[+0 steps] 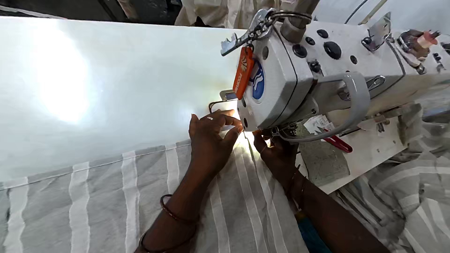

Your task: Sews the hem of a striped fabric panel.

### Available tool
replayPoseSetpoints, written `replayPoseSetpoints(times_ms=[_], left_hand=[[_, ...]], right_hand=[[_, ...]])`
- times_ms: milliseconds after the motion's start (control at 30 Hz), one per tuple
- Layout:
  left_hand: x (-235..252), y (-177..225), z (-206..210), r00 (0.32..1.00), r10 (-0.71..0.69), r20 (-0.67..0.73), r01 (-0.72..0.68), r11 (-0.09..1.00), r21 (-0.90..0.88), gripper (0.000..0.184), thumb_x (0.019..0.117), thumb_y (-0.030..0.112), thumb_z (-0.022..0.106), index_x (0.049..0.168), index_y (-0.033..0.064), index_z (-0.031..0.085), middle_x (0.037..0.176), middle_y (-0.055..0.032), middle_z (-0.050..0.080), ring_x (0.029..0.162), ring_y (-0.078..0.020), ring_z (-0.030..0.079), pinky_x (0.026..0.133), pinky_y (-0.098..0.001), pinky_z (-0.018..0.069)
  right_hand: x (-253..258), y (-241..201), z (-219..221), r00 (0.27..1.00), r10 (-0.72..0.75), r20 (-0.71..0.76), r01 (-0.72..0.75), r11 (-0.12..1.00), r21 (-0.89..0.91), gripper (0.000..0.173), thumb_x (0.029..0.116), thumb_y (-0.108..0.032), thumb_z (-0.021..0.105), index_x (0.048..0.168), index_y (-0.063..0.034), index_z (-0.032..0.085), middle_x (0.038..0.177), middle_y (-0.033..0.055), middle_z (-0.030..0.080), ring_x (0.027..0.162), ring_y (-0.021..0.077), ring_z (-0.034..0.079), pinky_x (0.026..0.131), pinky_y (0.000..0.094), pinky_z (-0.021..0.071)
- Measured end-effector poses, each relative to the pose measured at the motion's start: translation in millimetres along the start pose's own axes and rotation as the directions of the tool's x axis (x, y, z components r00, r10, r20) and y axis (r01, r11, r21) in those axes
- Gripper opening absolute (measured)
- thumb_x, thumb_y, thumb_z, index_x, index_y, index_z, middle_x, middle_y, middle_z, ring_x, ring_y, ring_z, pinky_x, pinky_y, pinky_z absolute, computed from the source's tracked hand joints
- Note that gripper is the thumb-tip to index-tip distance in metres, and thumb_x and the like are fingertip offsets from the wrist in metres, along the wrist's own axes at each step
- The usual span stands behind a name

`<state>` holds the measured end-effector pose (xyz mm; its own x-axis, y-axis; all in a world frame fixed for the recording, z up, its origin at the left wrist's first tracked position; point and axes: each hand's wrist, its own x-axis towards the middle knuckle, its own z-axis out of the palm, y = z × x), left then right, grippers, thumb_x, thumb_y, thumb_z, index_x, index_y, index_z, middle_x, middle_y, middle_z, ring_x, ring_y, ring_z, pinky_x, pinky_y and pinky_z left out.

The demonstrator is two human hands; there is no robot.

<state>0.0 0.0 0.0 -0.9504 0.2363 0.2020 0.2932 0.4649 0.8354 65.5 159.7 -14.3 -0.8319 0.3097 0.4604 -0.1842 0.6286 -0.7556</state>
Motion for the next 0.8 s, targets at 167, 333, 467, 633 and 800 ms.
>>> replayPoseSetpoints(times_ms=[167, 333, 467, 633, 800], left_hand=[[-1.5, 4.8, -1.7, 0.999, -0.027, 0.022, 0.027, 1.0, -0.005, 0.021, 0.0992, 0.023, 0.063, 0.104, 0.0072, 0.075, 0.123, -0.008, 0.071, 0.14, -0.0312, 0.048, 0.12, -0.0672, 0.0049], [-2.9, 7.2, 1.3, 0.999, 0.015, 0.045, -0.015, 1.0, 0.007, 0.018, 0.0978, 0.02, 0.059, 0.097, 0.0079, 0.073, 0.13, -0.0082, 0.068, 0.145, -0.0293, 0.043, 0.117, -0.0709, 0.002], [-2.1, 6.7, 0.7, 0.997, 0.041, 0.071, -0.04, 0.999, -0.004, 0.019, 0.0976, 0.02, 0.059, 0.097, 0.0062, 0.073, 0.131, -0.0088, 0.068, 0.149, -0.0315, 0.037, 0.117, -0.0718, -0.0014], [0.1, 3.4, 6.7, 0.997, 0.044, 0.056, -0.043, 0.999, -0.008, 0.018, 0.0952, 0.019, 0.06, 0.094, 0.0078, 0.074, 0.129, -0.008, 0.069, 0.148, -0.0278, 0.039, 0.117, -0.0716, -0.0045], [-1.9, 8.1, 6.3, 0.998, 0.046, 0.039, -0.045, 0.999, -0.017, 0.018, 0.0967, 0.019, 0.061, 0.092, 0.0063, 0.073, 0.131, -0.009, 0.066, 0.145, -0.0308, 0.041, 0.116, -0.0728, -0.0008]], right_hand=[[0.4, -0.1, -1.6, 0.998, 0.06, 0.037, -0.062, 0.996, 0.063, 0.019, 0.0837, -0.004, 0.077, 0.102, -0.0003, 0.071, 0.092, 0.004, 0.071, 0.083, 0.0011, 0.068, 0.075, 0.016, 0.0571], [-3.2, 4.5, -2.8, 0.995, 0.062, 0.078, -0.068, 0.995, 0.076, 0.013, 0.0869, -0.005, 0.076, 0.099, -0.0016, 0.072, 0.087, 0.0035, 0.07, 0.075, 0.0016, 0.066, 0.067, 0.016, 0.0551], [-6.0, 6.8, -3.5, 0.996, 0.04, 0.078, -0.045, 0.997, 0.061, 0.014, 0.0868, -0.001, 0.073, 0.1, 0.0022, 0.07, 0.089, 0.007, 0.069, 0.079, 0.0047, 0.066, 0.071, 0.0181, 0.0546], [2.8, 15.1, 8.6, 1.0, 0.008, 0.013, -0.009, 0.996, 0.087, 0.016, 0.0835, -0.006, 0.076, 0.097, 0.0021, 0.073, 0.09, 0.0079, 0.073, 0.083, 0.0051, 0.07, 0.077, 0.0191, 0.0581], [7.3, 15.8, 14.0, 0.997, 0.075, 0.028, -0.079, 0.979, 0.186, 0.016, 0.0819, -0.004, 0.079, 0.096, 0.0028, 0.074, 0.089, 0.0076, 0.074, 0.082, 0.0056, 0.071, 0.078, 0.0204, 0.0599]])
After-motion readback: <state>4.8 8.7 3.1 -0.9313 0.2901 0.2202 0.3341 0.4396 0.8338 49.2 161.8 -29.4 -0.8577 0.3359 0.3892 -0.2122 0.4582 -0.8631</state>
